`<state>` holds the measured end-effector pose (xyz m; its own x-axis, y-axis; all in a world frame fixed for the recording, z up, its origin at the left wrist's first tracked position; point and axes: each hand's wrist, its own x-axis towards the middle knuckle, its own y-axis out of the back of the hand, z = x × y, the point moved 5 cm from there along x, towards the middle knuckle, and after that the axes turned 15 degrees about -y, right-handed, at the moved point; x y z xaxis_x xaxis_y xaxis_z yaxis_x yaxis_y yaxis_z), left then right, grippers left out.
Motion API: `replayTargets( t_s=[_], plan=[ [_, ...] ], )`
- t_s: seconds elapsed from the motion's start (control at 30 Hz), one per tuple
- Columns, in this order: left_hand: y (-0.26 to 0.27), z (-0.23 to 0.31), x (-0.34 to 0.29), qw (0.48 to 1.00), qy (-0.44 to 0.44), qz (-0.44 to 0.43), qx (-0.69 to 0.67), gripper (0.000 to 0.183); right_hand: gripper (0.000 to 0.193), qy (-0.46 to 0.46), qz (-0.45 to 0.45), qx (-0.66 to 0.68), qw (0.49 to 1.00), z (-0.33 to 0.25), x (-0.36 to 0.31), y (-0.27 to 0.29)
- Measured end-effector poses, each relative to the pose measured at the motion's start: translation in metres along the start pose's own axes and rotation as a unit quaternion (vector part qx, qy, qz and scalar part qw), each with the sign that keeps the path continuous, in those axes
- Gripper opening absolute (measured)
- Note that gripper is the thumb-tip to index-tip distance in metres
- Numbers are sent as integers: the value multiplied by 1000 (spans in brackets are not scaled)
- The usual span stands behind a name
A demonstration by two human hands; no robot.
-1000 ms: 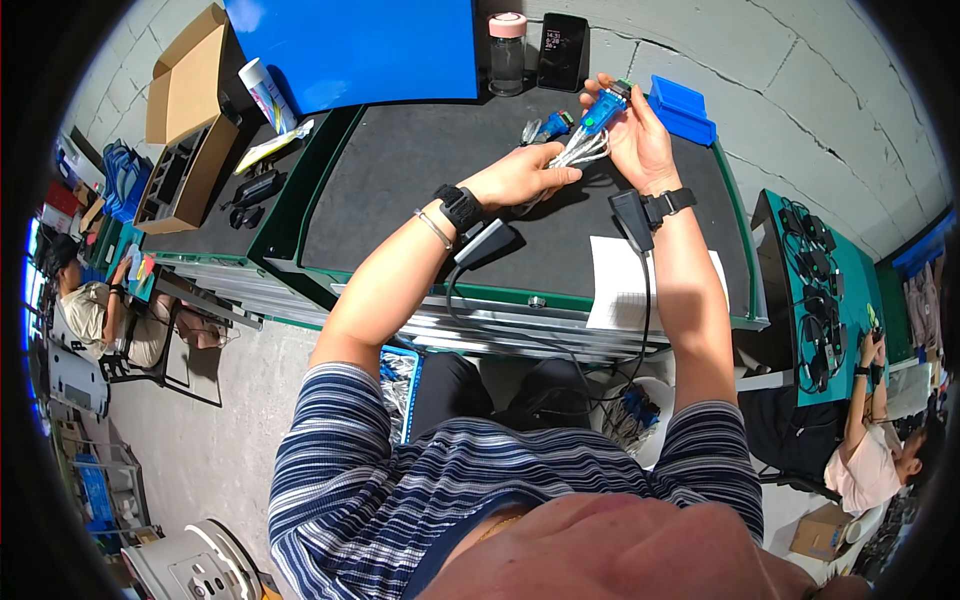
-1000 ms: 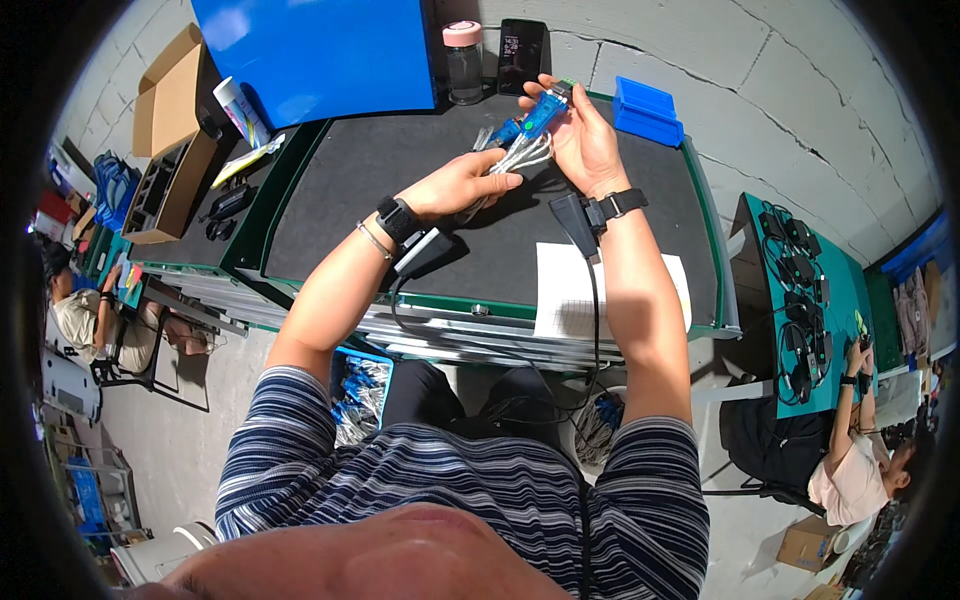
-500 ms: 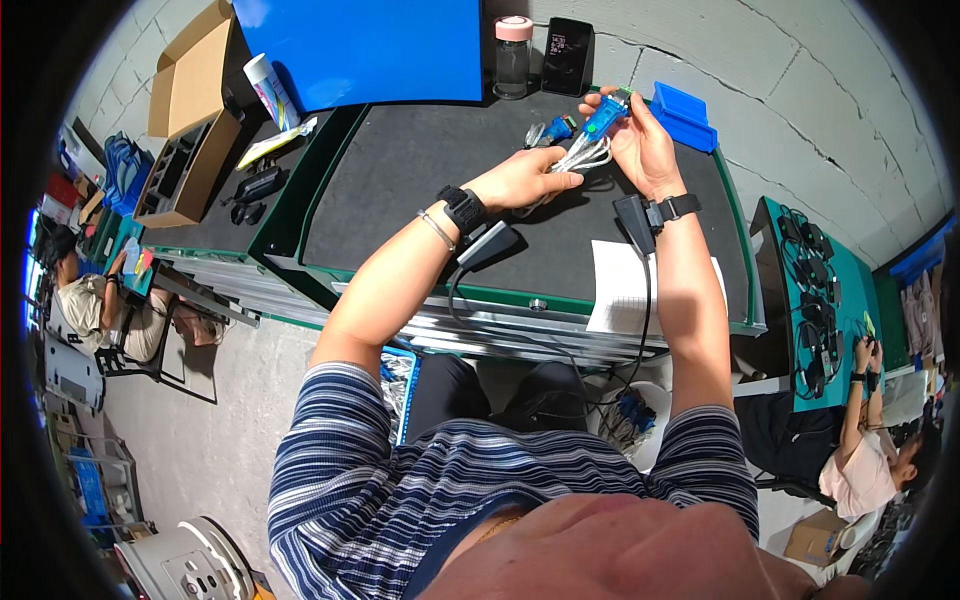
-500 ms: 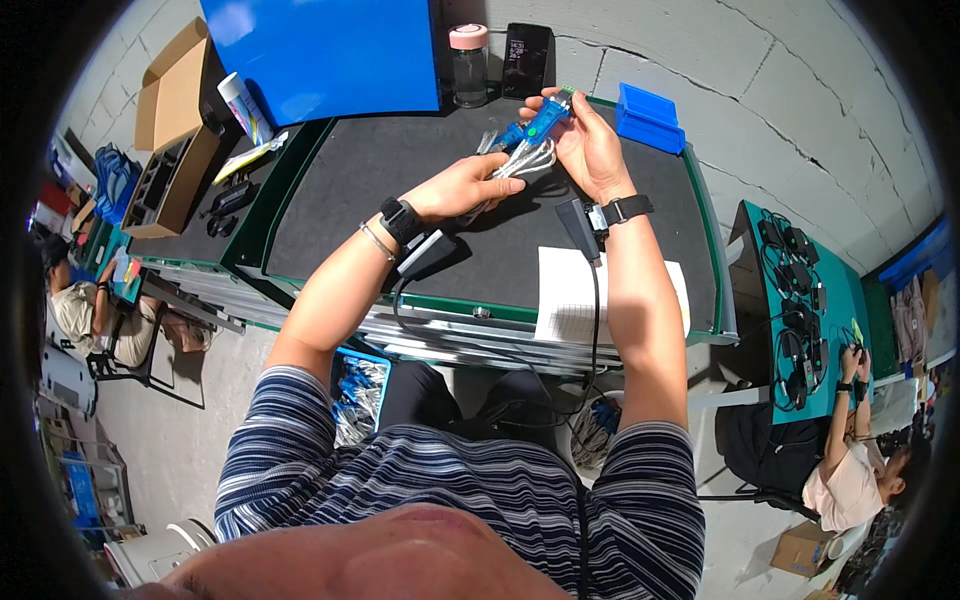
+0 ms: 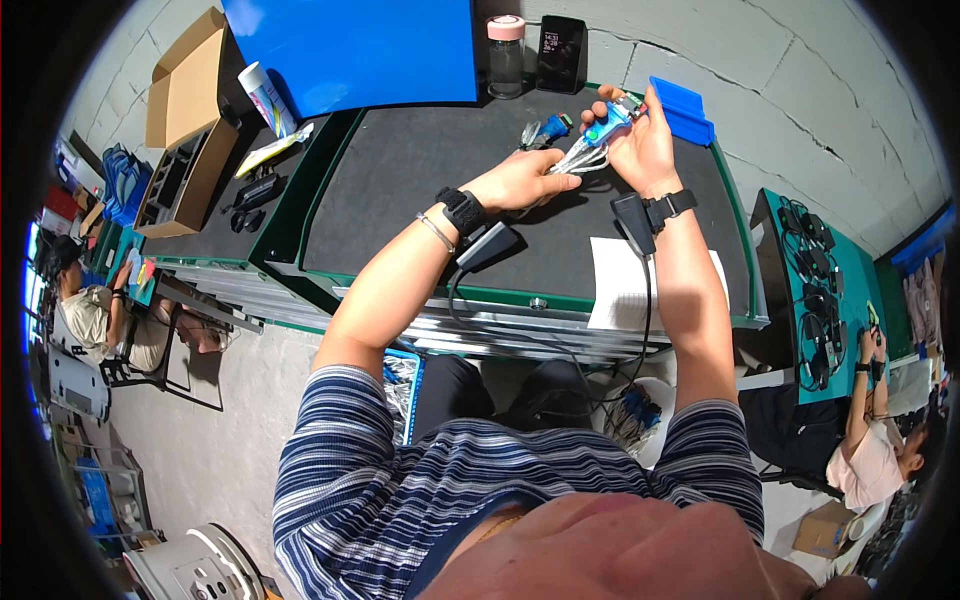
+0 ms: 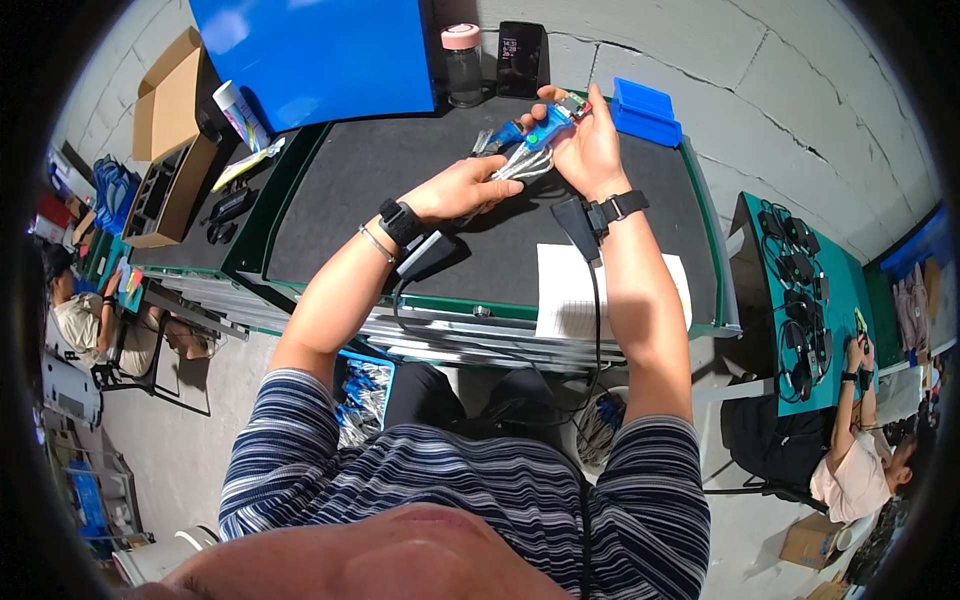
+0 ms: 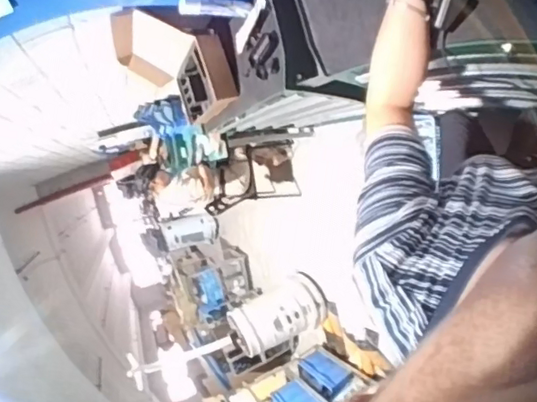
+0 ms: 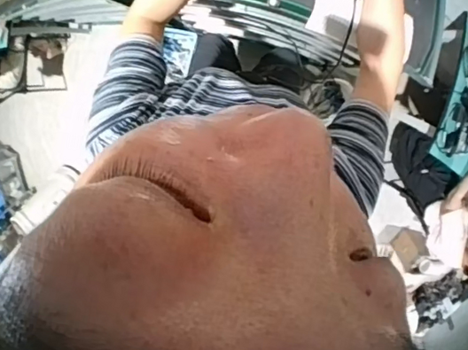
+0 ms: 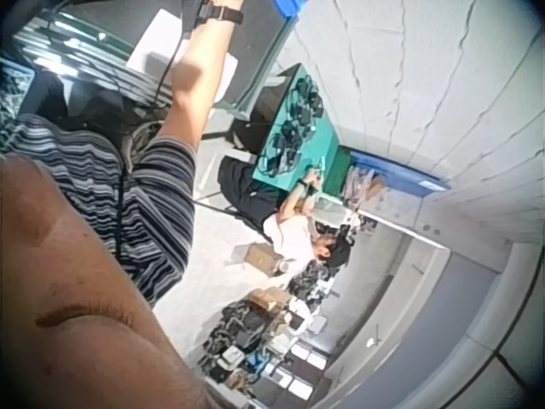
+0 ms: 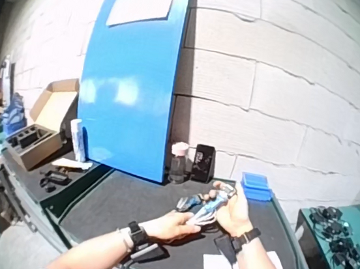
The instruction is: Bundling and organizing various cables and electronic components at a workshop bench.
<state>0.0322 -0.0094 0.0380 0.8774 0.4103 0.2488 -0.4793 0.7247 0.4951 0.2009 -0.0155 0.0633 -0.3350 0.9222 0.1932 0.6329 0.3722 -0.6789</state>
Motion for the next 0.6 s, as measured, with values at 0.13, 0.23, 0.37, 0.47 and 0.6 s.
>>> replayTargets(
  t_s=[0.13, 0.23, 0.37, 0.47, 0.6],
  plan=[
    [0, 1, 0, 1000, -3, -3, 20, 30, 42, -9, -19, 12, 1000, 0, 3, 1],
    [0, 0, 0, 999, -4, -5, 34, 30, 36, -3, 3, 4, 1000, 2, 2, 1],
    [1, -7, 0, 999, -6, -6, 48, 30, 33, -1, 15, -1, 1000, 6, 2, -2],
    [3, -6, 0, 998, 5, -4, 68, 35, 32, 9, 5, -1, 1000, 5, 2, -1],
    [5, 8, 2, 987, -104, 12, 124, 38, 42, 44, 68, -31, 996, 2, 2, -1]
  ],
)
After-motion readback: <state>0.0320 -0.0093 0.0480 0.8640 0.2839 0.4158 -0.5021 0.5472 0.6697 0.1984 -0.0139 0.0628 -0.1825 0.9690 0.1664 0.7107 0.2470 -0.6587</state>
